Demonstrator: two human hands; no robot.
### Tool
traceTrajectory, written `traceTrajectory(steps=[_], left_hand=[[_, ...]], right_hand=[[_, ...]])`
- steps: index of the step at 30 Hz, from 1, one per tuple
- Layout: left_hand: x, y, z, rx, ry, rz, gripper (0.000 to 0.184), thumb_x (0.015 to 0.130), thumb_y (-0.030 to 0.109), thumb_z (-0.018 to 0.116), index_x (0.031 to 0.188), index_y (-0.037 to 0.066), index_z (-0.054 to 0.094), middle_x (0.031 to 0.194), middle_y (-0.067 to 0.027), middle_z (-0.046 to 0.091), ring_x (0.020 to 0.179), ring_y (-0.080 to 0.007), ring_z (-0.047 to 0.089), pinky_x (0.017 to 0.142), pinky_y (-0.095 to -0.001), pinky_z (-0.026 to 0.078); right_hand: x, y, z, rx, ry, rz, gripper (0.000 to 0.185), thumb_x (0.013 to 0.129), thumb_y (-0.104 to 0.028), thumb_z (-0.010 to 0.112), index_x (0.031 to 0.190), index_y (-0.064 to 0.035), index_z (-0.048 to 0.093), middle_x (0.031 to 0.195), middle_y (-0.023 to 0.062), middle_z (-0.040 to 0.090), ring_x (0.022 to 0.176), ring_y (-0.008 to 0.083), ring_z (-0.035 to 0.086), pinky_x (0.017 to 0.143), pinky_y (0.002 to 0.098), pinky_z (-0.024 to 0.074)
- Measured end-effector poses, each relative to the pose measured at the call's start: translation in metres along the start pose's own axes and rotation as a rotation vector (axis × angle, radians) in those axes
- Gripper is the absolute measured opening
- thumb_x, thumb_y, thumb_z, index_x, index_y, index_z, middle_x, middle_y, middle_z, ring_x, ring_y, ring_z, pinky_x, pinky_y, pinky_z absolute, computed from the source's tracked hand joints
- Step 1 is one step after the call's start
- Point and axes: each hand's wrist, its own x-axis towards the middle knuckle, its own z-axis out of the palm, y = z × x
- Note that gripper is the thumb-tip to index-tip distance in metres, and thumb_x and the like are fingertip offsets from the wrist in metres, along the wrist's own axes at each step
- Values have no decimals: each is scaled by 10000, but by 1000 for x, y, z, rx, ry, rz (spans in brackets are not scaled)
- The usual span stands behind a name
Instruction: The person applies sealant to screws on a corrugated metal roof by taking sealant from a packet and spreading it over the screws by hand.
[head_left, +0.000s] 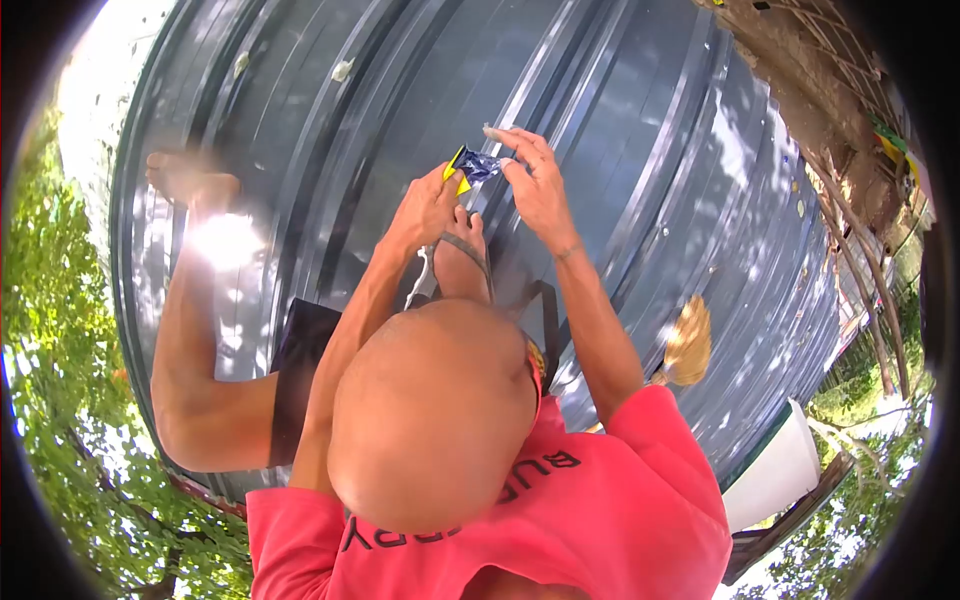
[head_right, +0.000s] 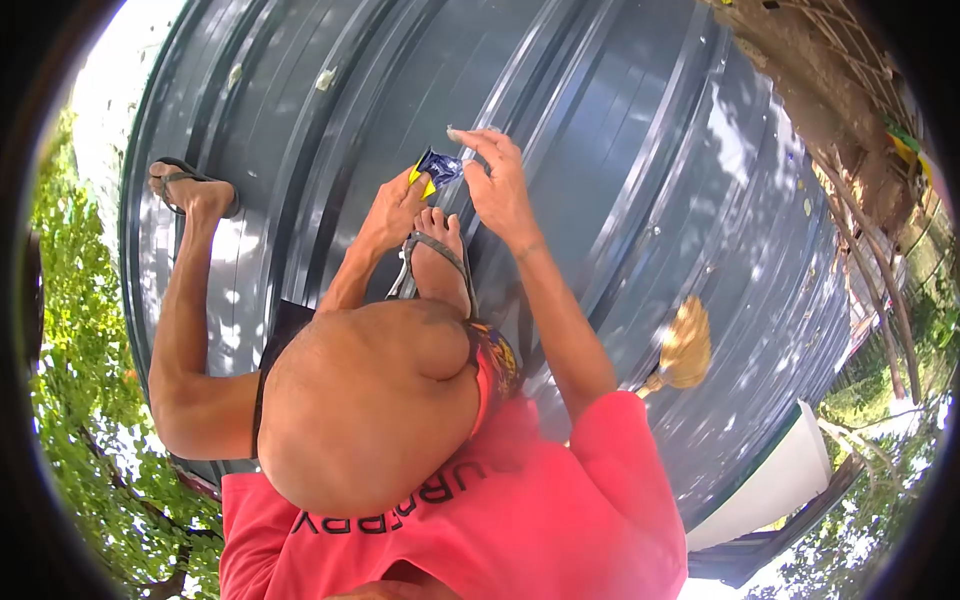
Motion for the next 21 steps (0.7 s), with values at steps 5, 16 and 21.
traceTrajectory(steps=[5, 16, 21], left_hand=[[1, -9, -5, -77, 53, 93, 435, 1060, 390, 427, 1061, -22, 569, 812, -209, 635, 745, -391, 578, 730, -462, 452], [-8, 1, -17, -118, 44, 146, 479, 1070, 430, 457, 1000, -19, 608, 745, -119, 586, 699, -206, 518, 672, -376, 444], [-9, 1, -17, -145, 54, 142, 459, 1070, 413, 466, 1007, -16, 617, 738, -112, 588, 694, -207, 522, 664, -378, 444]], right_hand=[[-3, -6, 7, 236, -34, 161, 385, 945, -86, 520, 1291, -62, 688, 1304, 85, 601, 1194, 162, 519, 1035, 323, 395], [4, -10, 13, 569, -164, 346, 386, 1031, -221, 487, 1300, -16, 673, 1246, 41, 648, 1181, 138, 526, 1034, 314, 369], [5, 1, 17, 735, -203, 435, 373, 1028, -278, 531, 1244, -25, 701, 1197, 22, 683, 1145, 129, 535, 1004, 316, 373]])
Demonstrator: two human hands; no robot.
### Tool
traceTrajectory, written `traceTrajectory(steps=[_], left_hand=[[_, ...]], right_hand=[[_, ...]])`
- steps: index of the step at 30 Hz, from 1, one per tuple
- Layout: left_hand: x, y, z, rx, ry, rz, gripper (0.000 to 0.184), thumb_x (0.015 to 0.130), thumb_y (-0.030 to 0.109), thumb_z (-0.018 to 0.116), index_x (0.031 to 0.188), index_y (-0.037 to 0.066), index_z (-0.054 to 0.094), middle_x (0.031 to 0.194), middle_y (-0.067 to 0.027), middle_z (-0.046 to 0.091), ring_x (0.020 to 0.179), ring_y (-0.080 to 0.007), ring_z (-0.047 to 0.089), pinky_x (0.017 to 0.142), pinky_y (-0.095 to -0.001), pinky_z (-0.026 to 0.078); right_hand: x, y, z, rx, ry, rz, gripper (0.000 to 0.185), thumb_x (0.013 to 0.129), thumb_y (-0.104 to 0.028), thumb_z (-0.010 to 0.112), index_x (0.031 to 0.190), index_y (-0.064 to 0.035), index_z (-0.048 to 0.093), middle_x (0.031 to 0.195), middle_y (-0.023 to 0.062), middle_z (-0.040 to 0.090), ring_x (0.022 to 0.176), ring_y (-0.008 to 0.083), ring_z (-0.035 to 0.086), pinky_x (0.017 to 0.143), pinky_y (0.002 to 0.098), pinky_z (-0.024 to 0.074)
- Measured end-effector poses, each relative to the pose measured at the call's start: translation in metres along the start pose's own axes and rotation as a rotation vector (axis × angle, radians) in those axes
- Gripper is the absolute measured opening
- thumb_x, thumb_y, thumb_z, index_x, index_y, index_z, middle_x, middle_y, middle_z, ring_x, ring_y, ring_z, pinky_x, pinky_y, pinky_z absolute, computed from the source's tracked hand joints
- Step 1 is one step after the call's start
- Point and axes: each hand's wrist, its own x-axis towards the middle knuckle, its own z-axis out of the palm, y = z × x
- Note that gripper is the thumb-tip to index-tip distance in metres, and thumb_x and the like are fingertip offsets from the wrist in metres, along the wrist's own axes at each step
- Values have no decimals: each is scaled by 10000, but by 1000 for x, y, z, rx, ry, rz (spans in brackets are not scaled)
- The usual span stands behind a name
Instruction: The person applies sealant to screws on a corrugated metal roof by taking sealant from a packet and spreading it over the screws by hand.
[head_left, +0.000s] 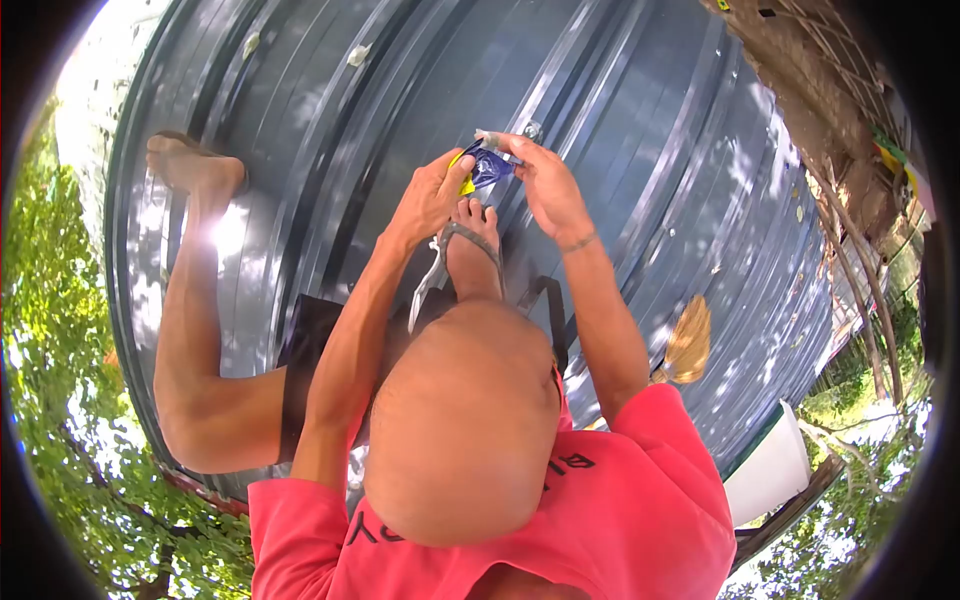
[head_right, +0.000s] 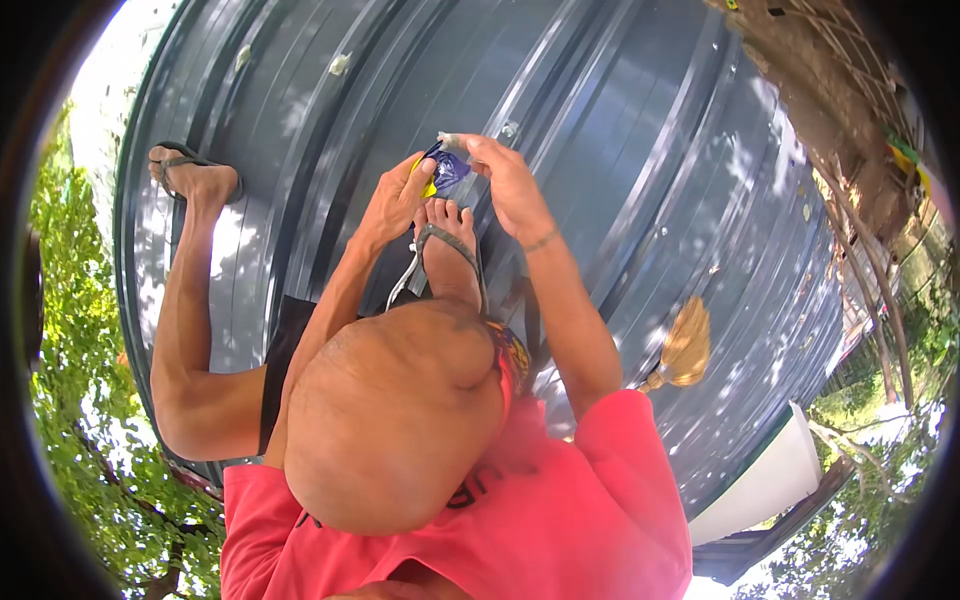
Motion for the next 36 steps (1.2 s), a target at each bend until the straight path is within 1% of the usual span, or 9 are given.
traceTrajectory(steps=[8, 17, 20, 23, 27, 28, 31, 32, 36], left_hand=[[4, 1, -5, 45, -20, 15, 443, 1064, 402, 476, 1043, -10, 634, 728, -122, 594, 677, -219, 538, 656, -386, 450], [9, 3, -6, 242, -25, -15, 382, 1044, 385, 497, 1023, 33, 645, 764, -186, 669, 732, -414, 639, 678, -460, 473], [6, 8, -5, 318, 100, -32, 372, 1044, 389, 492, 1049, 40, 623, 803, -214, 679, 796, -435, 660, 709, -494, 478], [8, -10, -17, 308, 150, -93, 364, 1047, 384, 483, 1084, 42, 602, 823, -231, 684, 827, -445, 665, 729, -509, 480], [9, -26, -30, 216, 74, -153, 347, 1050, 352, 464, 1084, 28, 584, 804, -211, 693, 825, -438, 670, 738, -498, 485], [11, -30, -30, 205, 53, -99, 321, 1052, 323, 458, 1084, 28, 580, 841, -193, 700, 870, -421, 673, 768, -495, 485], [14, -34, -25, 258, 16, 17, 299, 1052, 292, 462, 1115, 28, 585, 915, -208, 693, 931, -414, 658, 809, -491, 481], [13, -34, -22, 277, 16, 44, 294, 1052, 283, 464, 1128, 27, 587, 931, -215, 686, 943, -416, 649, 821, -490, 479], [12, -32, -14, 277, 20, 132, 295, 1050, 261, 473, 1166, 19, 595, 962, -244, 662, 960, -429, 624, 844, -487, 473]], right_hand=[[-2, -9, 8, 40, 21, 16, 357, 1025, -296, 546, 1202, -37, 716, 1162, 13, 699, 1121, 123, 544, 997, 325, 375], [1, -7, 5, -74, 101, 44, 337, 1027, -269, 543, 1200, -27, 701, 1190, 36, 682, 1159, 148, 551, 1023, 343, 376], [-7, -20, -14, 122, 29, 2, 329, 1016, -260, 546, 1211, -39, 694, 1234, 46, 675, 1191, 160, 546, 1047, 347, 368], [-17, -42, -44, 98, 150, -139, 332, 1006, -263, 554, 1213, -37, 683, 1255, 54, 668, 1214, 165, 541, 1058, 351, 366], [9, -27, -76, -601, 451, -249, 257, 925, -142, 558, 1093, -68, 737, 1212, 43, 673, 1159, 160, 555, 1036, 403, 386], [23, -16, -92, -791, 295, -405, 302, 846, -66, 563, 1078, -97, 754, 1226, 69, 636, 1166, 233, 539, 1049, 442, 400], [49, 23, -94, -1288, 405, -509, 358, 796, -38, 573, 1083, -139, 762, 1230, 74, 601, 1202, 310, 491, 1078, 454, 384], [53, 31, -93, -1272, 383, -487, 387, 788, -29, 565, 1083, -180, 766, 1205, 62, 597, 1245, 331, 444, 1077, 467, 383], [64, 41, -87, -1360, 363, -447, 400, 787, -18, 576, 1094, -194, 763, 1206, 60, 569, 1230, 325, 443, 1069, 476, 379]])
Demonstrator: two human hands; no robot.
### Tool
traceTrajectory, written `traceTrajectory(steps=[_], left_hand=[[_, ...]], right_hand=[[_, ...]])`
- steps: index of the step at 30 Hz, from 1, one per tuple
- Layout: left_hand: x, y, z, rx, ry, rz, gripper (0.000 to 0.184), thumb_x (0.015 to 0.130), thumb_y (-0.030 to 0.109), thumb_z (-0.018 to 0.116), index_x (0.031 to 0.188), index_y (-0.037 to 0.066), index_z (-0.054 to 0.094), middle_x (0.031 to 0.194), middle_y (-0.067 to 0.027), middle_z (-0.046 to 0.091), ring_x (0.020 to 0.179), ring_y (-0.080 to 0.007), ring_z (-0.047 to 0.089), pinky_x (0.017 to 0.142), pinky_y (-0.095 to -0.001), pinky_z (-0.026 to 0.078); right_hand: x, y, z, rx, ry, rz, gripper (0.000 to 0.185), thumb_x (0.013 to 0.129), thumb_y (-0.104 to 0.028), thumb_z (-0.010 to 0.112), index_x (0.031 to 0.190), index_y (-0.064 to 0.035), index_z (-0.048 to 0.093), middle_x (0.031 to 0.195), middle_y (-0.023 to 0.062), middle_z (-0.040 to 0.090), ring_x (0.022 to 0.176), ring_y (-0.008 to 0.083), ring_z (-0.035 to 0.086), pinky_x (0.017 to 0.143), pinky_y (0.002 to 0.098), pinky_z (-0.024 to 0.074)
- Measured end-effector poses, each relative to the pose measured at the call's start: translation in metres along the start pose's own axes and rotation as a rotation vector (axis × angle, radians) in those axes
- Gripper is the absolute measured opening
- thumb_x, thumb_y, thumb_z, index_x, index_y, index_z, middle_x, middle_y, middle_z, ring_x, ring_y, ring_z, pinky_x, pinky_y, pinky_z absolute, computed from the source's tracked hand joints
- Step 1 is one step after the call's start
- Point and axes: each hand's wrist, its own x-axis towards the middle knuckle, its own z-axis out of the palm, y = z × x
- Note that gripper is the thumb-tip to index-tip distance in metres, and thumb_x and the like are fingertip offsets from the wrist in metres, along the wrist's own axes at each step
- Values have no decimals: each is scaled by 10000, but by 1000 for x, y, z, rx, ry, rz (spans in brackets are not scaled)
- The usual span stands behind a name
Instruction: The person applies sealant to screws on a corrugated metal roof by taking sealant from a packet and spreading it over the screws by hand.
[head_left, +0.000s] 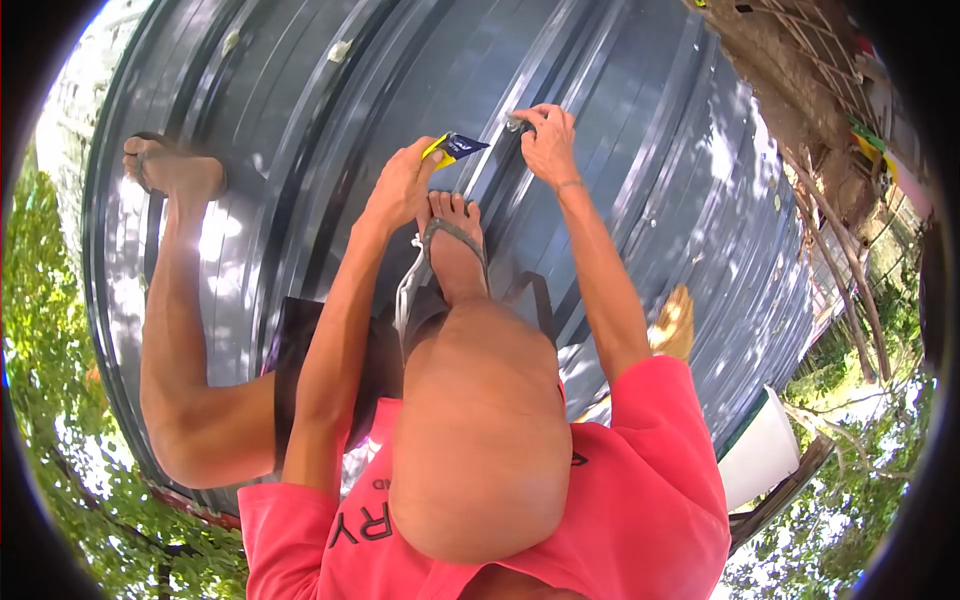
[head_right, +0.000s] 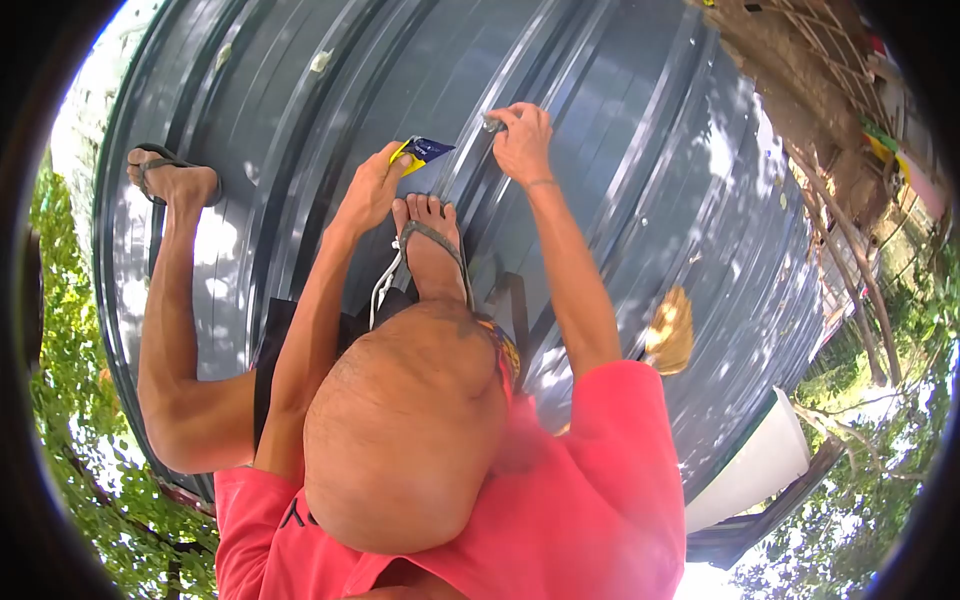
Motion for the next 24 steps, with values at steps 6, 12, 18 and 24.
traceTrajectory(steps=[6, 12, 18, 24], left_hand=[[-4, 8, -3, -78, -64, -78, 304, 1057, 258, 483, 1170, 0, 596, 962, -233, 664, 913, -387, 627, 831, -431, 478], [-5, 6, -4, -105, -54, -100, 324, 1047, 259, 490, 1214, 3, 599, 1004, -271, 669, 978, -446, 633, 855, -455, 477], [-4, 9, -4, -114, -51, -83, 323, 1046, 258, 492, 1209, -1, 597, 998, -269, 669, 962, -450, 632, 842, -457, 479], [-2, 10, -5, -130, -43, -56, 318, 1048, 260, 491, 1187, -7, 594, 981, -266, 665, 946, -453, 626, 826, -455, 479]], right_hand=[[-4, 6, 3, -65, 18, -11, 475, 779, 16, 589, 1149, -229, 758, 1215, 78, 545, 1192, 323, 443, 1061, 472, 361], [-31, 7, 6, -206, 87, -67, 566, 774, 34, 597, 1261, -235, 706, 1204, 113, 538, 1170, 341, 447, 1056, 496, 351], [-54, -3, 25, -291, 149, -79, 615, 781, 34, 574, 1352, -183, 643, 1198, 128, 540, 1175, 355, 451, 1053, 518, 341], [-58, -11, 11, -159, 189, -19, 580, 760, 32, 591, 1298, -162, 691, 1187, 116, 540, 1166, 355, 442, 1061, 510, 334]])
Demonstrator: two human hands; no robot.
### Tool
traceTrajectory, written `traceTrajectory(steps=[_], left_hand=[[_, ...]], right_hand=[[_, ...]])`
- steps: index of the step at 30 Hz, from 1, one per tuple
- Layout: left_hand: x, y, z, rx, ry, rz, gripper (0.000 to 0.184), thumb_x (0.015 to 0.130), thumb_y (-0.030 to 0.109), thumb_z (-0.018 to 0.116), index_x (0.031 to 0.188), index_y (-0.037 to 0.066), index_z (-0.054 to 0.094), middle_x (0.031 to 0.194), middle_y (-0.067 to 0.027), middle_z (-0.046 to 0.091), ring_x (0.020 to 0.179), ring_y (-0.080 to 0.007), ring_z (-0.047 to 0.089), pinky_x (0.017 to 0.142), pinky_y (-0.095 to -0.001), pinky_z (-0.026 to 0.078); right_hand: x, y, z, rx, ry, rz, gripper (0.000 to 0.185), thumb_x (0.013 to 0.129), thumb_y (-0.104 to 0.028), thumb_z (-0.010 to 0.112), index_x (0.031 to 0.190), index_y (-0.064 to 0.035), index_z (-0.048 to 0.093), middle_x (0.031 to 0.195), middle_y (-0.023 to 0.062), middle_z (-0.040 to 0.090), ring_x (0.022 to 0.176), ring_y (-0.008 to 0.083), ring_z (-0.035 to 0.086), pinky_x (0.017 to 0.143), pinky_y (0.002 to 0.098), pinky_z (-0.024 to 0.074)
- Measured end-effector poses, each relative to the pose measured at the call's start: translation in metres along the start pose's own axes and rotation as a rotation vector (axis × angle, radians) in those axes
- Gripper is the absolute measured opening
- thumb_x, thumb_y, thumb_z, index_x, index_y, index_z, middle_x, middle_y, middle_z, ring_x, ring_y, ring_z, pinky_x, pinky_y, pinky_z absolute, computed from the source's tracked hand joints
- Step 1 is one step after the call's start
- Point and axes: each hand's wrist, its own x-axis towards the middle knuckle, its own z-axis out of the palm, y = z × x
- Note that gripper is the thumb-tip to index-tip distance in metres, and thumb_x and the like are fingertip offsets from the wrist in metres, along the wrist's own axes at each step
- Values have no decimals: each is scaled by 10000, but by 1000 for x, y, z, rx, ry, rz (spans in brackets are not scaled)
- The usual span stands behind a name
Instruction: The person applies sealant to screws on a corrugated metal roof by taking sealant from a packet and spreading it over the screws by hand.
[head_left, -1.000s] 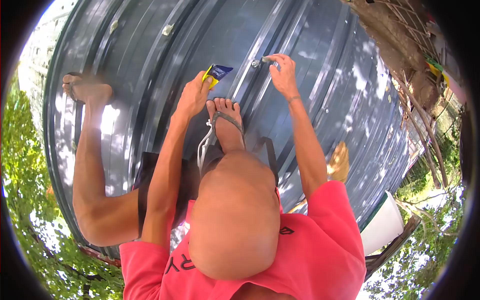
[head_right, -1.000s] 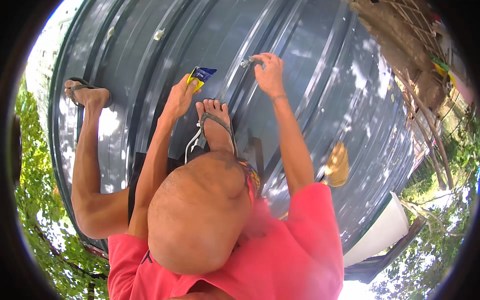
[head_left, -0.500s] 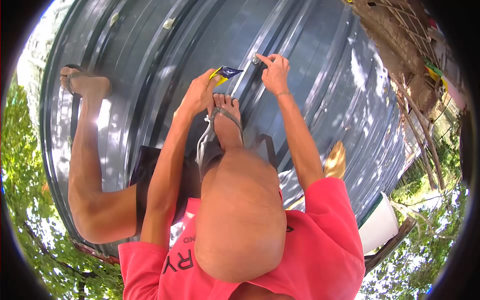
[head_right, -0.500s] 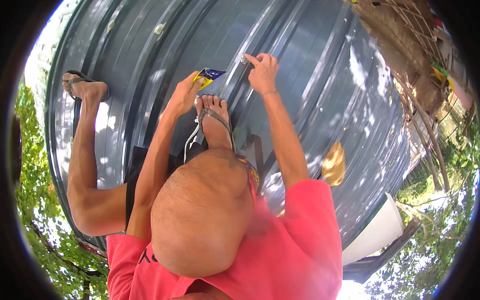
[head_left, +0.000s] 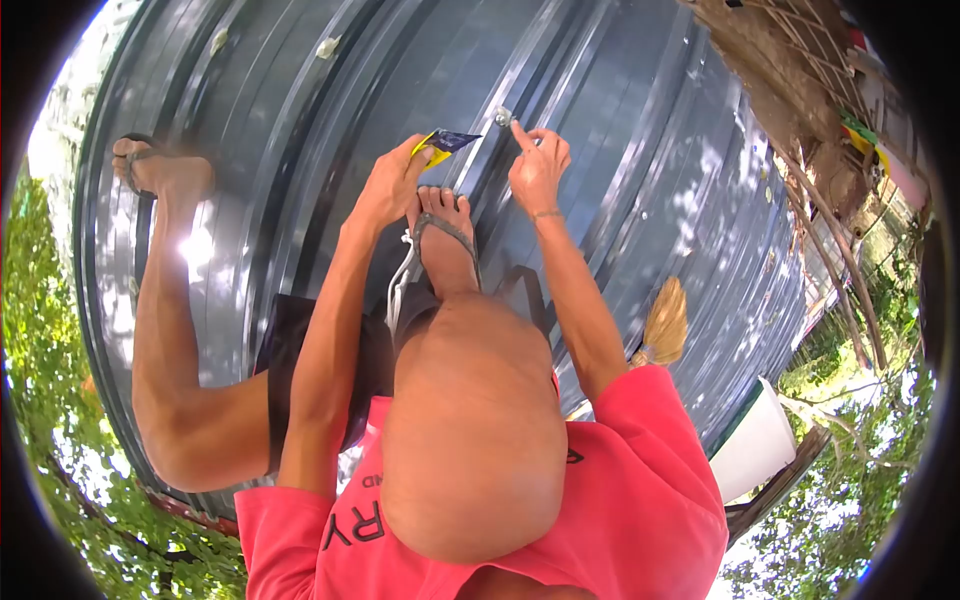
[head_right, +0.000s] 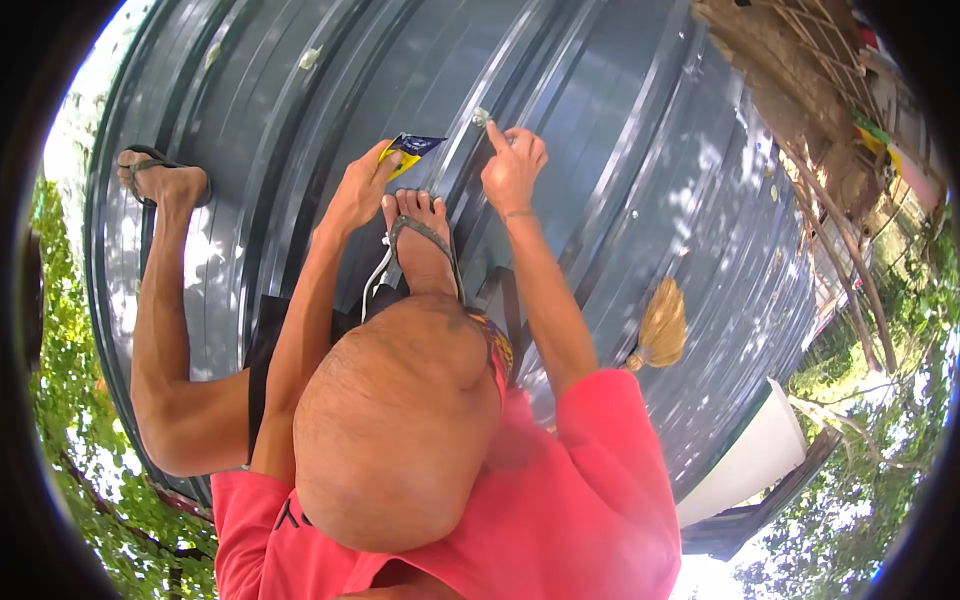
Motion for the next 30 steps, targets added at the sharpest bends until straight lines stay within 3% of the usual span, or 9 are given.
traceTrajectory(steps=[5, 14, 23, 30], left_hand=[[-3, 4, -1, -14, 22, -33, 310, 1053, 258, 485, 1173, -8, 593, 974, -264, 662, 925, -441, 624, 821, -450, 479], [-2, 0, -5, -26, 26, -59, 320, 1053, 268, 491, 1206, 9, 601, 988, -255, 670, 924, -420, 636, 833, -438, 483], [-2, -5, -3, -14, 19, -46, 325, 1057, 274, 486, 1214, 16, 604, 996, -249, 673, 922, -398, 639, 841, -430, 484], [-3, -4, -7, -21, 24, -53, 316, 1061, 276, 481, 1198, 18, 603, 966, -227, 664, 896, -370, 627, 838, -421, 479]], right_hand=[[34, 9, 4, 55, -68, 54, 533, 763, 24, 591, 1218, -207, 745, 1194, 105, 533, 1172, 354, 436, 1057, 496, 333], [50, 11, 3, -33, -71, -246, 454, 781, 51, 576, 1114, -197, 762, 1178, 102, 552, 1155, 339, 465, 1038, 489, 356], [36, -2, -8, -352, -56, -367, 522, 810, 7, 622, 1279, -222, 649, 1213, 122, 543, 1179, 329, 459, 1042, 490, 351], [30, 13, -7, -202, -127, -174, 576, 801, 28, 587, 1323, -211, 635, 1302, 148, 521, 1227, 373, 437, 1065, 522, 327]])
